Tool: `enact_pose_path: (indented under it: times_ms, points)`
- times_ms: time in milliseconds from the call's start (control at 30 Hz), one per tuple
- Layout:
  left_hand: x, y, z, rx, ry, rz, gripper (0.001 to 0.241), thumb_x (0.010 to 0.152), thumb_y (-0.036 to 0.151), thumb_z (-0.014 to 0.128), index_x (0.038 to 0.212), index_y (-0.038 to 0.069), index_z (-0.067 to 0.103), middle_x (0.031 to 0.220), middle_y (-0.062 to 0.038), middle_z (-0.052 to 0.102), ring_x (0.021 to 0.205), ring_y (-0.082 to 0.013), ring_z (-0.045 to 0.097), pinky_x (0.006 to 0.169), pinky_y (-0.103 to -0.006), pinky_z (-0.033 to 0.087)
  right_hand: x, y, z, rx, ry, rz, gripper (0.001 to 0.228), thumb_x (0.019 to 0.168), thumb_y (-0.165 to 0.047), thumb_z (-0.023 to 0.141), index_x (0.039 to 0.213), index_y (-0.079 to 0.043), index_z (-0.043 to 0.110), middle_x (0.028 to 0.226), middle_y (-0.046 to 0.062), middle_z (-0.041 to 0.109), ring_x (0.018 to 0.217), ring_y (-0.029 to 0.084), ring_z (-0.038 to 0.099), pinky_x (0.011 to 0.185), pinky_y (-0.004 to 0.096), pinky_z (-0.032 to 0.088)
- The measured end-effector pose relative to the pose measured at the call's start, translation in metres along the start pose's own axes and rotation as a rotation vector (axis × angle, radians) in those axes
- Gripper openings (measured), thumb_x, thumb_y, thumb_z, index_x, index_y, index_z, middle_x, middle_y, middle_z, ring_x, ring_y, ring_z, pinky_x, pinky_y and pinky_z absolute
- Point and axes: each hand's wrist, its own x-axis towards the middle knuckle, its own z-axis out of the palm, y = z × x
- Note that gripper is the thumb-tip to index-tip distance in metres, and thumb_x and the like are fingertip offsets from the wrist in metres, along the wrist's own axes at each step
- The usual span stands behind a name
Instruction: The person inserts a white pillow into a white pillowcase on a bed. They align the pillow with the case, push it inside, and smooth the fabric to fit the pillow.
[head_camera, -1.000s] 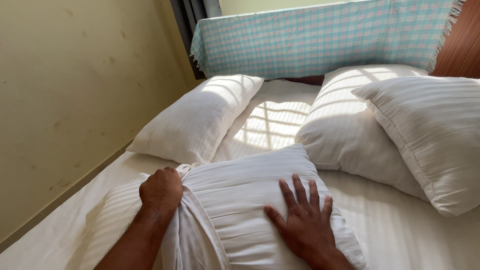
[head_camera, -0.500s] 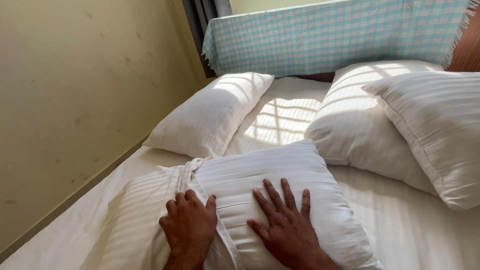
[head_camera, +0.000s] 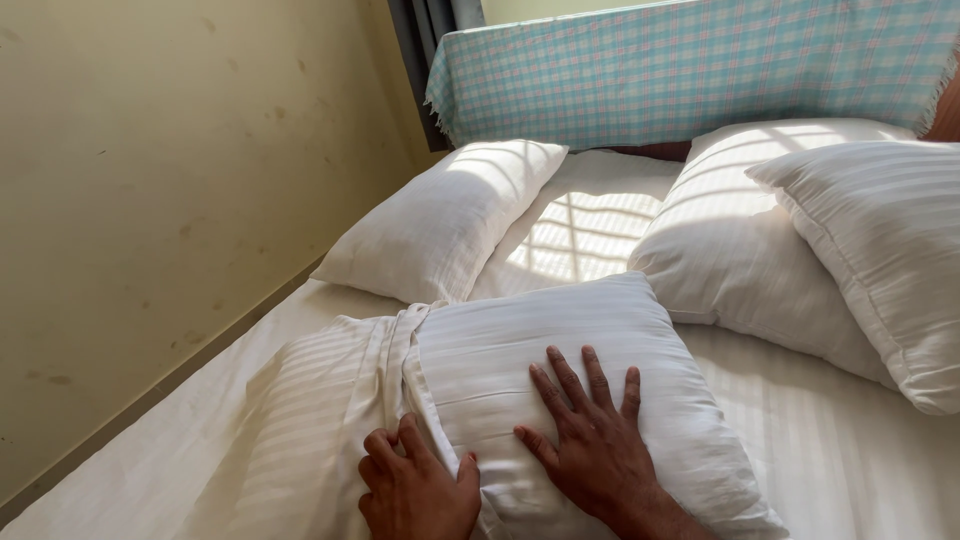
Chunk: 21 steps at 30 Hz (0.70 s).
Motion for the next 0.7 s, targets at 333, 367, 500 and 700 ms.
enact_pose_path:
  times_ms: [333, 367, 500, 700]
  points:
    - [-0.011, -0.039, 0.039, 0.171, -0.084, 0.038, 0.091, 0.08, 0.031, 0.075, 0.157, 0.025, 0.027, 0.147, -0.01, 0.031, 0.128, -0.0327, 0.045, 0.093, -0.0525, 0.051, -0.015, 0.023, -0.007, -0.008, -0.015, -0.013, 0.086, 0.089, -0.077, 0.046, 0.154, -0.022, 0.036, 0.163, 0.005, 0.026, 0.153, 0.028, 0.011, 0.116, 0.072, -0.005]
    - [-0.015, -0.038, 0.031, 0.156, -0.11, 0.045, 0.096, 0.078, 0.035, 0.077, 0.158, 0.026, 0.024, 0.149, -0.011, 0.028, 0.13, -0.0336, 0.043, 0.096, -0.0544, 0.05, -0.018, 0.023, -0.007, -0.006, -0.03, -0.003, 0.085, 0.09, -0.076, 0.046, 0.154, -0.021, 0.036, 0.164, 0.005, 0.026, 0.154, 0.028, 0.011, 0.116, 0.07, -0.005]
    - [-0.023, -0.031, 0.005, 0.123, -0.245, 0.024, 0.119, 0.071, 0.055, 0.085, 0.161, 0.026, 0.014, 0.155, -0.013, 0.018, 0.135, -0.0379, 0.035, 0.102, -0.0593, 0.044, -0.022, 0.0, -0.028, 0.068, 0.029, -0.098, 0.097, 0.085, -0.081, 0.051, 0.153, -0.015, 0.032, 0.166, 0.011, 0.021, 0.156, 0.033, 0.007, 0.118, 0.071, -0.006]
    - [-0.03, -0.041, 0.022, 0.266, -0.304, 0.135, 0.145, 0.062, 0.067, 0.093, 0.162, 0.014, 0.002, 0.157, -0.019, 0.012, 0.136, -0.0401, 0.031, 0.103, -0.0622, 0.042, -0.001, -0.012, -0.091, -0.002, -0.914, 0.031, 0.145, 0.062, -0.078, 0.083, 0.165, -0.025, -0.004, 0.174, 0.005, -0.015, 0.158, 0.031, -0.022, 0.118, 0.073, -0.018]
